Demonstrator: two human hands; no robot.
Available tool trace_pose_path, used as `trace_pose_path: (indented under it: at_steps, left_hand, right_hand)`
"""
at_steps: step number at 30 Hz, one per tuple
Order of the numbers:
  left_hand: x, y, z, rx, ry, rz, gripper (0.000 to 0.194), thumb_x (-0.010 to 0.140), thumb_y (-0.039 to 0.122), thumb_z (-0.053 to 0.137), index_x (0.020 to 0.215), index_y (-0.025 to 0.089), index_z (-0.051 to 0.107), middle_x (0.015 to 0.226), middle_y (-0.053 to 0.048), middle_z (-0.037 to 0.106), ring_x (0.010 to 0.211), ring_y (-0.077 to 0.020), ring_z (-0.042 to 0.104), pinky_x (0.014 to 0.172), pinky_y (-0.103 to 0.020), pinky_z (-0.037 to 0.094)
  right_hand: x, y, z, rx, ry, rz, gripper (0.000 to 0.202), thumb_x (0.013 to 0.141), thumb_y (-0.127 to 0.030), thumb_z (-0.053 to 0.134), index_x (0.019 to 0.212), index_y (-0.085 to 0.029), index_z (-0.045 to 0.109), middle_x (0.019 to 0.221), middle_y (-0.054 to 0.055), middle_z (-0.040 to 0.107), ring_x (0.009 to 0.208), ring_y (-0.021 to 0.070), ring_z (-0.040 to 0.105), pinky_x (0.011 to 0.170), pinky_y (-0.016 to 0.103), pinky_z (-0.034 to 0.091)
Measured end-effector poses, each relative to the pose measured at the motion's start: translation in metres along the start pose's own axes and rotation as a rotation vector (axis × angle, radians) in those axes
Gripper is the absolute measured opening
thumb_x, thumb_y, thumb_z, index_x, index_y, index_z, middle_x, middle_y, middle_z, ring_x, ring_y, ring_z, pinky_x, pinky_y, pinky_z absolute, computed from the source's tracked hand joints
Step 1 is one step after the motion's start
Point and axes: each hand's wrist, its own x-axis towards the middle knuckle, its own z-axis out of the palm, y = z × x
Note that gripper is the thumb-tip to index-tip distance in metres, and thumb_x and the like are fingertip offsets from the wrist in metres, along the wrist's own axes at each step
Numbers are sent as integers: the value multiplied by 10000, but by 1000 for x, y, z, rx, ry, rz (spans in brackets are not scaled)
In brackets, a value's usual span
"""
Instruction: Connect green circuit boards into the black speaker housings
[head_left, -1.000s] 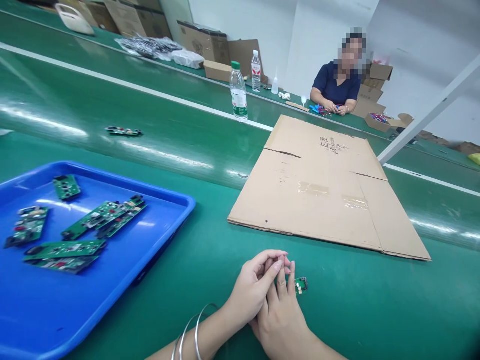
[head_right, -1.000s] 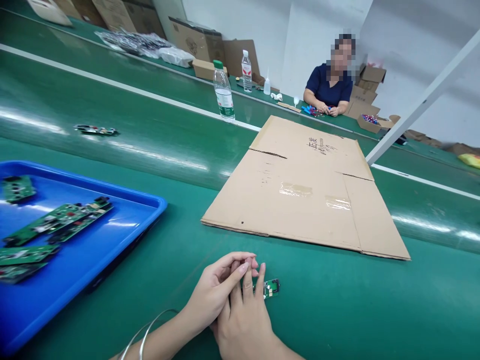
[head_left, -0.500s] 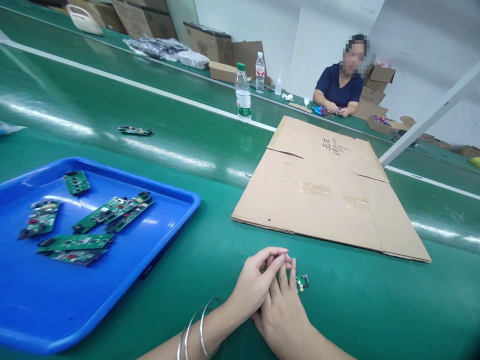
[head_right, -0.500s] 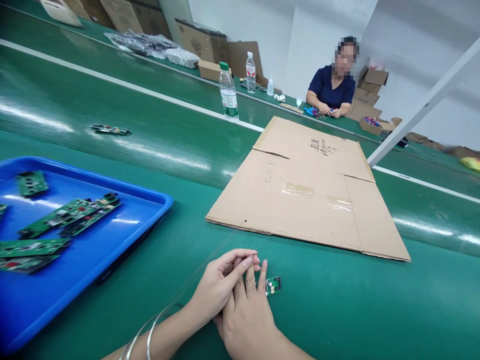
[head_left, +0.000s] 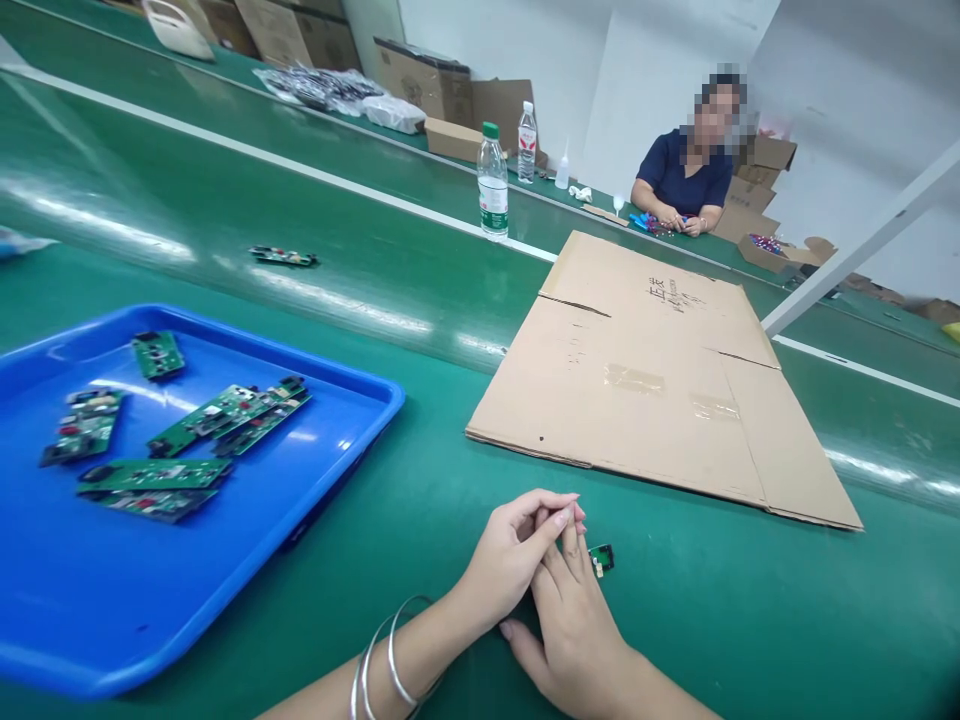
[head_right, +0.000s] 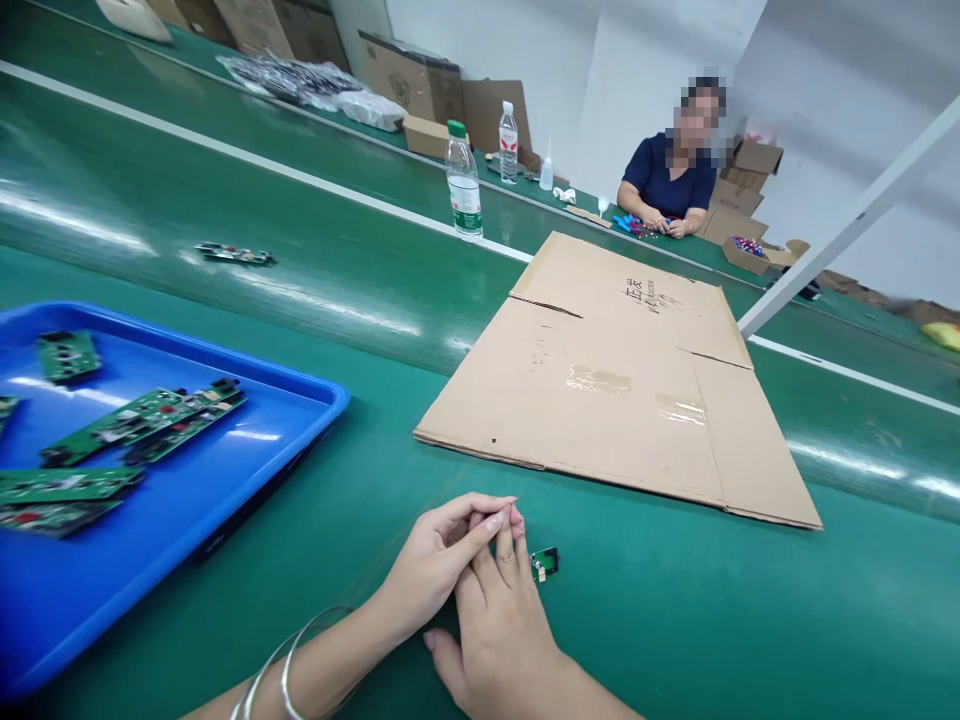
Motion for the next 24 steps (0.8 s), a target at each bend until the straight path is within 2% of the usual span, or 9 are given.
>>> trace_pose_path:
  at_steps: [8,16,24]
  left_hand:
    - [0,2,2,24,20,22,138,679,273,623,757,162,648,728,-22,674,708,-173,649,692,-295,538]
    - [0,2,3,46,30,52,125,680,275,622,738,165,642,723,-21,663,694,-170,639,695,-301,535]
    - [1,2,2,23,25,29,145,663,286,640,740,163,648,723,-27,683,701,-175,652,692,-299,542]
  right_hand:
    - [-1,1,-2,70,-24,4,700,725,-130,496,1354,-10,213,1401,181,275,1318,319,-43,989,557,311]
    - [-3,0,1,71,9,4,682,740,-131,487,1351,-8,212,1404,189,264,1322,314,-17,996,548,309]
    - [-2,1,0,54,25,-7,662,739,-122,480,1334,19,225,1381,212,300,1317,305,-70,986,548,326]
